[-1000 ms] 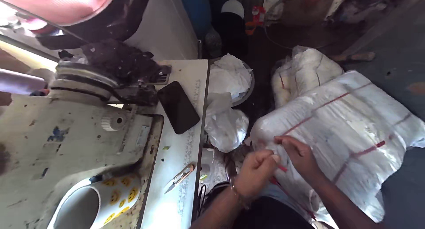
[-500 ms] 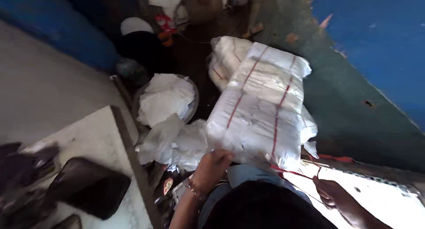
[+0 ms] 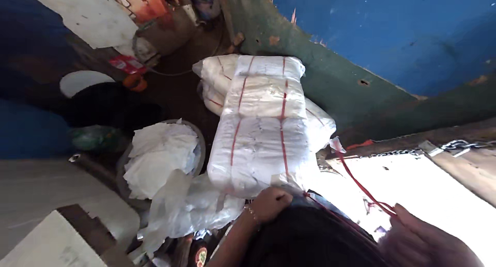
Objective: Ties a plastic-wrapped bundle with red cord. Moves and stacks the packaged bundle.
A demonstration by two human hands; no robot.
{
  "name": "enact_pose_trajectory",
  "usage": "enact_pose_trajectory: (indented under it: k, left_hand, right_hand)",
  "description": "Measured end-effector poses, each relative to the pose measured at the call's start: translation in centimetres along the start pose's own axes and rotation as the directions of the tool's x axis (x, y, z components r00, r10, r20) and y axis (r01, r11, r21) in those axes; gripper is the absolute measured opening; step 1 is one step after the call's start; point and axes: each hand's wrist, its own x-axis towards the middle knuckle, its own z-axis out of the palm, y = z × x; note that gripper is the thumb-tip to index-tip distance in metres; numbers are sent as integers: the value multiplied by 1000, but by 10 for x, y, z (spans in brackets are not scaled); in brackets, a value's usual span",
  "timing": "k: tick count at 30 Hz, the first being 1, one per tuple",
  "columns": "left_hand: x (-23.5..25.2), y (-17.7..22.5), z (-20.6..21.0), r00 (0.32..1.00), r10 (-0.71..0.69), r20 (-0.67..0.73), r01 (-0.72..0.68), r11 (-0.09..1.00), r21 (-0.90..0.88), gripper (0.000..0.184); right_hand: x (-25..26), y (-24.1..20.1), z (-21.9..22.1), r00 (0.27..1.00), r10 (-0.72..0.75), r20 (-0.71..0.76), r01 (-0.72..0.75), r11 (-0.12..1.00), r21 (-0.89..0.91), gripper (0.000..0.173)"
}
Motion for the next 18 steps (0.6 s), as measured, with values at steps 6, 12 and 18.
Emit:
enact_pose_trajectory:
  k: [6,12,18]
  left_hand:
    - [0,-4,1,998,12,-66,-15,999,-47,39]
    - [-4,-16,4,997,-45,-60,46,999,2,41]
    - [4,-1,7,996,50,-72,-60,986,-152,40]
  right_hand:
    - [19,2,-60,954,-9,-299,-18,996,-87,54]
    - [65,-40,-17,882,-212,-420,211,976,-51,57]
    - [15,-36,30,980,-19,200,61,976,-207,50]
